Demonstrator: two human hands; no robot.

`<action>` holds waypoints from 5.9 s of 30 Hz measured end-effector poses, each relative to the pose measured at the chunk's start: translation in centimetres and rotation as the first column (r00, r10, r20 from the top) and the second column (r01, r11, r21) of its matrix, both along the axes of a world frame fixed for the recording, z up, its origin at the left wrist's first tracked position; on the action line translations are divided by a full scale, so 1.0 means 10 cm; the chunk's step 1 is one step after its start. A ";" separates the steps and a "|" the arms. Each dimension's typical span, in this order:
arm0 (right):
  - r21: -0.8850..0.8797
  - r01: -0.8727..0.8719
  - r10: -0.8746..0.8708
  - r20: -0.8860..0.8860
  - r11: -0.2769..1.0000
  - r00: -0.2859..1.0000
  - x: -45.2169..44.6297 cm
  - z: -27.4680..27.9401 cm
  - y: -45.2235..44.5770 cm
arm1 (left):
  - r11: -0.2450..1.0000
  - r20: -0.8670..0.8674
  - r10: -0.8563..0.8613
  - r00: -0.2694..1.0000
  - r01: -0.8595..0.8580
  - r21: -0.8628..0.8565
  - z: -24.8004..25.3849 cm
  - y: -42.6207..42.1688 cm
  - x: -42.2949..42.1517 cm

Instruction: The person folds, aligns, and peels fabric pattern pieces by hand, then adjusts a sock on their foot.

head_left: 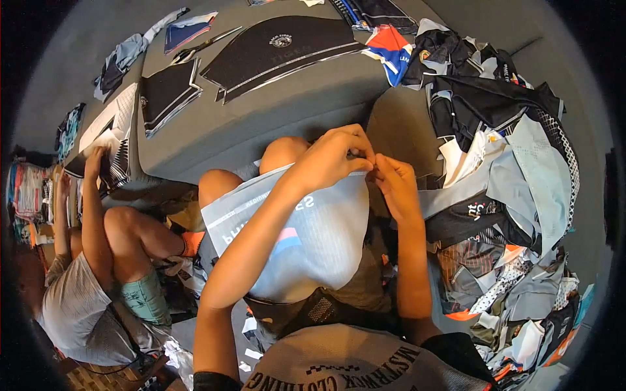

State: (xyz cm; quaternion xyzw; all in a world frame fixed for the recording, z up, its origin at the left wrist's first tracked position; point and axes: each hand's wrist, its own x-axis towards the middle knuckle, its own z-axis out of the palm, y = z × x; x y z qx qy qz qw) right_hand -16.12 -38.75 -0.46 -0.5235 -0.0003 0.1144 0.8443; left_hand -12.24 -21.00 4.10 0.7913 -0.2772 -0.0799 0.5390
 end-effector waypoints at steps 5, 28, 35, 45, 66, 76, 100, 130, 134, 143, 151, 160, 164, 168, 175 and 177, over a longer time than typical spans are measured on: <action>0.064 -0.001 0.005 -0.066 0.998 0.998 -0.02 0.02 -0.01 | 0.999 -0.024 0.015 1.000 -0.016 -0.036 0.01 -0.01 0.01; -0.155 0.075 -0.070 0.040 0.985 0.997 -0.06 0.01 0.02 | 0.993 -0.115 0.057 0.992 -0.068 -0.094 0.03 0.00 -0.03; -0.161 0.119 -0.104 0.095 0.980 0.990 -0.01 -0.08 0.00 | 0.986 -0.150 0.015 0.989 -0.040 -0.162 0.01 0.00 -0.01; -0.166 0.106 -0.096 0.064 0.980 0.993 -0.03 0.05 0.03 | 0.982 -0.233 -0.013 0.972 -0.032 -0.188 0.01 0.02 -0.02; -0.212 0.183 -0.153 0.150 0.960 0.977 -0.05 0.04 0.09 | 0.974 -0.279 0.005 0.960 -0.068 -0.215 0.02 0.04 -0.05; -0.531 0.062 0.229 0.464 0.845 0.856 -0.12 0.43 0.01 | 0.934 -0.349 -0.063 0.935 -0.068 -0.352 -0.04 0.07 0.05; -0.507 0.244 0.002 0.437 0.826 0.899 0.02 0.29 0.09 | 0.941 -0.252 -0.165 0.954 0.075 -0.330 -0.07 0.09 0.00; -0.486 0.109 0.116 0.410 0.867 0.904 0.05 0.24 -0.02 | 0.919 -0.209 -0.237 0.949 0.149 -0.365 -0.12 0.05 0.02; -0.504 0.162 0.138 0.506 0.848 0.851 0.09 0.23 -0.01 | 0.922 -0.250 -0.229 0.941 0.126 -0.367 -0.13 0.04 0.02; -0.618 0.217 0.158 0.493 0.755 0.855 0.13 0.14 -0.06 | 0.932 0.215 0.364 0.906 -0.356 -0.075 0.43 1.39 -0.45; -0.654 0.152 0.166 0.398 0.741 0.902 0.20 -0.02 -0.12 | 0.580 -0.272 0.738 0.618 -0.786 -0.213 -0.45 1.95 -1.89; -0.659 0.224 0.063 0.382 0.718 0.922 0.30 0.01 -0.21 | 0.394 -0.772 0.536 0.342 -0.910 -0.129 -0.65 1.85 -2.05; -0.630 0.252 0.002 0.374 0.735 0.928 0.29 0.01 -0.23 | 0.279 -0.806 0.321 0.497 -0.863 -0.421 -0.80 1.83 -2.01; -0.619 0.241 -0.017 0.345 0.748 0.938 0.28 0.00 -0.26 | 0.150 -0.789 0.355 0.501 -0.864 -0.480 -0.84 1.87 -1.90; -0.590 0.234 -0.017 0.350 0.772 0.937 0.30 -0.10 -0.40 | -0.078 -0.774 0.447 0.449 -0.842 -0.533 -0.69 1.86 -1.88; -0.531 0.205 -0.041 0.305 0.822 0.951 0.29 -0.12 -0.42 | -0.105 -0.798 0.457 0.394 -0.867 -0.488 -0.76 1.86 -1.88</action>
